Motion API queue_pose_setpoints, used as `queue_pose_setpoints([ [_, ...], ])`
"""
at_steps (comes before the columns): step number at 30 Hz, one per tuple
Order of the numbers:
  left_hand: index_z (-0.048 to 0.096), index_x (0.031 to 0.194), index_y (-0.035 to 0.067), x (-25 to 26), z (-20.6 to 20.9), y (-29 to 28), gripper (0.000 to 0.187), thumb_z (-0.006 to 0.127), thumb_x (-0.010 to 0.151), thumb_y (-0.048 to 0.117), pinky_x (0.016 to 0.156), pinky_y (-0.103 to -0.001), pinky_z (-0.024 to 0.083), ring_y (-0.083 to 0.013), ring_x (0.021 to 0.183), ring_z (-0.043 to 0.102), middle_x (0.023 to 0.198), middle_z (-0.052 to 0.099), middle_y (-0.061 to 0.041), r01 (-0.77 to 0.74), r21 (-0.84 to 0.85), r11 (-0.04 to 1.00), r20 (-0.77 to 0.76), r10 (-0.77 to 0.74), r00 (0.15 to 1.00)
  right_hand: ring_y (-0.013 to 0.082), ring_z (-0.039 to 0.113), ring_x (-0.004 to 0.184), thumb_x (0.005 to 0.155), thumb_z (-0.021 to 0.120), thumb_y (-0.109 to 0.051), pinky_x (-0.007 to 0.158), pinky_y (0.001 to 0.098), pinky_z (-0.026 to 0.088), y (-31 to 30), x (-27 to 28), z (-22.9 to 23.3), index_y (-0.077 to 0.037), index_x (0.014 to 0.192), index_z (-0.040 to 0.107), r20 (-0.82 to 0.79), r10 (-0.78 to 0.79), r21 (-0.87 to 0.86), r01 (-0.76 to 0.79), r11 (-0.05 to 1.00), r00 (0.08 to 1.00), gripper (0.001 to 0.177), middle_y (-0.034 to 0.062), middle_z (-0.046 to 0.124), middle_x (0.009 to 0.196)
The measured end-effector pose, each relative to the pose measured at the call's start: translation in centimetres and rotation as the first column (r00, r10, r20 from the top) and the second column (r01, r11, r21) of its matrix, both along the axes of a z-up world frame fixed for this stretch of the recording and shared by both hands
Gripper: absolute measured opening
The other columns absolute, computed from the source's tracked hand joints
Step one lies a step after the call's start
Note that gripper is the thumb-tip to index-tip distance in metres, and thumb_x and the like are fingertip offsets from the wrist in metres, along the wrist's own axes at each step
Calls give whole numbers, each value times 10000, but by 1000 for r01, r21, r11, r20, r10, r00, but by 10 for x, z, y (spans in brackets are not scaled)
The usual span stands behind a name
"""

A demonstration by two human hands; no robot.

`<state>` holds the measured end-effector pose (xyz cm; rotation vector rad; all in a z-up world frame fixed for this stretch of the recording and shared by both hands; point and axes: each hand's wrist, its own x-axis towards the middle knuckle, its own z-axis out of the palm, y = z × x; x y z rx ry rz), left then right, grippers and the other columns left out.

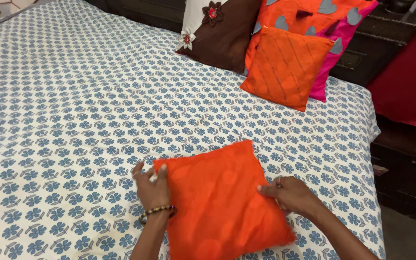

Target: The person arranges decorative pillows on a bed. They smooth and position an orange pillow, then place a brown pillow with a white ribbon bow, adjusting the bow and smoothing the surface before setting it down.

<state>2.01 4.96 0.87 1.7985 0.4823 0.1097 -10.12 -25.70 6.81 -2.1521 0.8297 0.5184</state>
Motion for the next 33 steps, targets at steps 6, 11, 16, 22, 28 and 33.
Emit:
queue_pose_setpoints([
  [6, 347, 1537, 116, -29, -24, -45, 725, 445, 1004, 598, 1237, -522, 211, -308, 1532, 255, 1654, 271, -126, 348, 660, 665, 74, -519, 851, 226, 758, 956, 952, 483, -514, 995, 394, 555, 39, 2, -1, -195, 1356, 609, 199, 180, -331, -107, 938, 963, 531, 3, 579, 1448],
  [11, 336, 1532, 214, -63, -39, -57, 653, 349, 941, 492, 1138, -641, 27, -285, 1490, 106, 1631, 156, -72, 68, 927, 369, 184, -605, 775, 252, 60, 1579, 1038, 271, -514, 1252, 466, 68, 94, 17, -36, -173, 1593, 267, 409, 630, -361, -517, 776, 660, 652, 72, 149, 1704],
  [16, 309, 1538, 245, -66, -47, -47, 624, 315, 991, 544, 1160, -620, 19, -278, 1532, 74, 1672, 134, -55, 171, 914, 368, 86, -588, 804, 238, -50, 1572, 1004, 155, -583, 1246, 497, -56, 96, 52, -49, -279, 1621, 167, 163, 650, -440, -535, 721, 743, 688, 15, 15, 1715],
  [22, 229, 1601, 296, -61, -17, -36, 765, 348, 937, 656, 1174, -622, 24, -275, 1520, 9, 1698, 55, -38, 408, 828, 384, -151, -550, 822, 245, -36, 1580, 999, 181, -613, 1262, 496, -7, 66, 69, -70, -326, 1616, 163, 137, 509, -445, -406, 798, 850, 681, -1, 15, 1718],
  [28, 183, 1634, 292, -56, 8, -29, 839, 368, 918, 689, 1207, -546, 38, -261, 1540, -17, 1701, 3, -41, 568, 689, 449, -339, -494, 801, 281, 29, 1573, 1001, 204, -614, 1249, 470, 64, 55, 39, -89, -243, 1606, 236, 361, 392, -419, -228, 879, 846, 710, 96, 47, 1711],
  [33, 210, 1595, 206, -63, -24, -14, 760, 328, 966, 615, 1229, -468, 76, -243, 1544, 80, 1689, 88, -87, 440, 721, 535, -160, -490, 857, 306, 117, 1560, 1002, 228, -598, 1241, 471, 96, 47, 26, -96, -159, 1597, 250, 490, 233, -320, -76, 944, 840, 740, 166, 153, 1678],
])
